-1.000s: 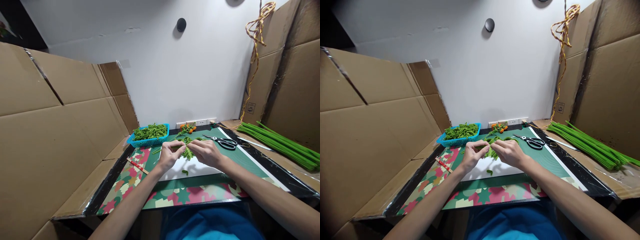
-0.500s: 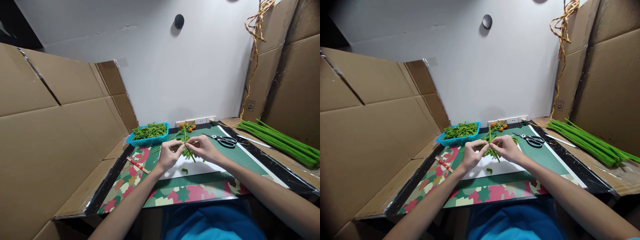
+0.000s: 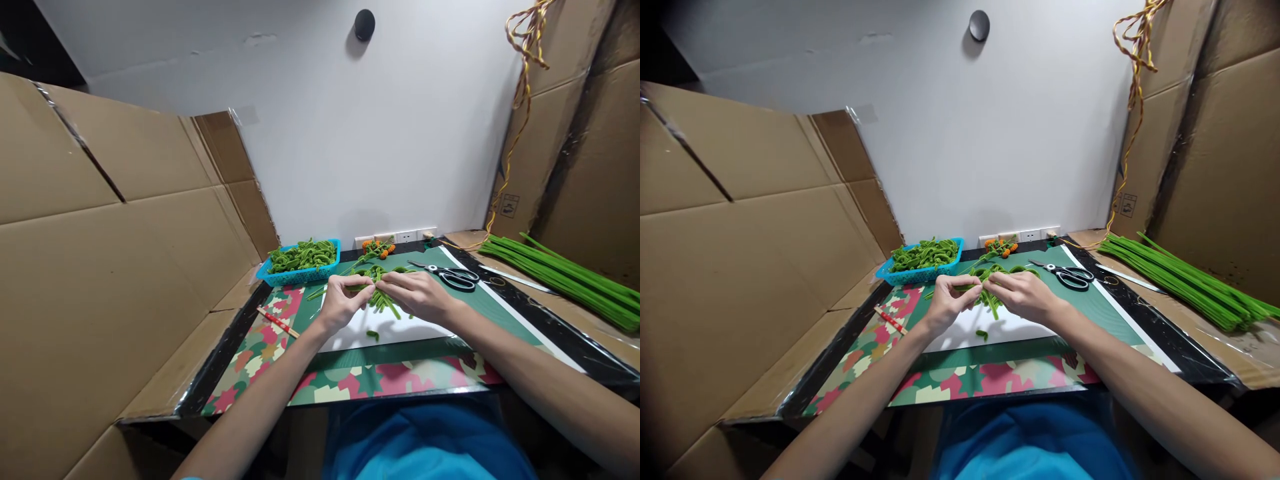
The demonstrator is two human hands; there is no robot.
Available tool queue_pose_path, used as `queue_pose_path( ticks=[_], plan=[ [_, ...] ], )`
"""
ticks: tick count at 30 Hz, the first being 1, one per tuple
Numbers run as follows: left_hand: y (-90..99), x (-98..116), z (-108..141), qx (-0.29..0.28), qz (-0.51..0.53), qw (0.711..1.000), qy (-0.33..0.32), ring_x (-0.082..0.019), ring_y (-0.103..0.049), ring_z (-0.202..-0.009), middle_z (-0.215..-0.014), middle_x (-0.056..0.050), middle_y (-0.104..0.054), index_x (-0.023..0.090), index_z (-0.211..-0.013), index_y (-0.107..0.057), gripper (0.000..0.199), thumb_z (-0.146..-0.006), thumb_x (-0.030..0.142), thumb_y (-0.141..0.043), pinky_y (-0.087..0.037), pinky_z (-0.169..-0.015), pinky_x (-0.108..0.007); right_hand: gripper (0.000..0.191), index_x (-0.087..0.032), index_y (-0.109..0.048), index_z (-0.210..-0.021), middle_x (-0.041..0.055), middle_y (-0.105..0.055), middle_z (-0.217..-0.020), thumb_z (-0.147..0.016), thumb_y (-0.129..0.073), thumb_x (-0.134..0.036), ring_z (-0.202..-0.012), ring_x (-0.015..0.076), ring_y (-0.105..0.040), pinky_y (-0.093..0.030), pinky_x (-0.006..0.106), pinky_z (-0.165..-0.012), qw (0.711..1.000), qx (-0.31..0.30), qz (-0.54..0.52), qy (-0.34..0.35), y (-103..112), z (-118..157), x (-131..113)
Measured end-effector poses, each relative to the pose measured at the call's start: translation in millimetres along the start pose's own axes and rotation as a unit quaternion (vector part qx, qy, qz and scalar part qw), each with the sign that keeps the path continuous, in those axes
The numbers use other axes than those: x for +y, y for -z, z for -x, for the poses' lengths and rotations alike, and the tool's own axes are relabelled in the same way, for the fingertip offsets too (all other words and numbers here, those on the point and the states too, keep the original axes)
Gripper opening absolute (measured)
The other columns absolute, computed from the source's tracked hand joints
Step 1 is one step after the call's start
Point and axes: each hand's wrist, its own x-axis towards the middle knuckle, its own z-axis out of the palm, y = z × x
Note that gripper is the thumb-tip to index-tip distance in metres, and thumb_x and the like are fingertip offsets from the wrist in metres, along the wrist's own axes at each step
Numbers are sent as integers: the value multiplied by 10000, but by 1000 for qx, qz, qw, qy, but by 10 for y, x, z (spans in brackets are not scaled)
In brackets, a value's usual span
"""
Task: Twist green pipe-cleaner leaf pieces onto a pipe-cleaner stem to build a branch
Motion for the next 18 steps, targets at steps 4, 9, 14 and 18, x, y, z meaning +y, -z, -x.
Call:
queue_pose_path(
  ticks=[4,9,14,18],
  plan=[
    [-3,105,20,42,-99,990,-96,-134,-540,-646,-755,-71,-655,143,-836,-795,291,-916,409,-708,-424,-562,-243,281,-194,-760,-1053,85,-715,-903,-1067,-488,-261,-665,149,-625,-485,258,-583,983,49,-125,-125,-50,-84,-125],
    [58,127,-23,-7,-21,999,-26,-111,-476,-556,-629,-18,-566,142,-756,-740,339,-874,459,-750,-368,-514,-238,278,-203,-764,-1001,71,-701,-880,-1073,-529,-333,-637,137,-602,-465,252,-562,969,71,-189,-144,-17,-152,-169],
    [73,33,-36,-47,75,995,47,-85,-396,-495,-558,19,-488,132,-748,-700,381,-860,490,-767,-287,-476,-236,281,-206,-743,-1028,84,-720,-961,-1096,-493,-316,-732,145,-637,-480,252,-643,981,68,-135,-124,49,-108,-128],
    [69,43,-33,-55,79,994,50,-83,-381,-506,-559,22,-475,128,-749,-704,371,-861,476,-773,-273,-480,-237,325,-202,-720,-967,81,-688,-926,-1100,-453,-332,-697,146,-584,-452,268,-634,974,55,-173,-134,23,-115,-173]
  ],
)
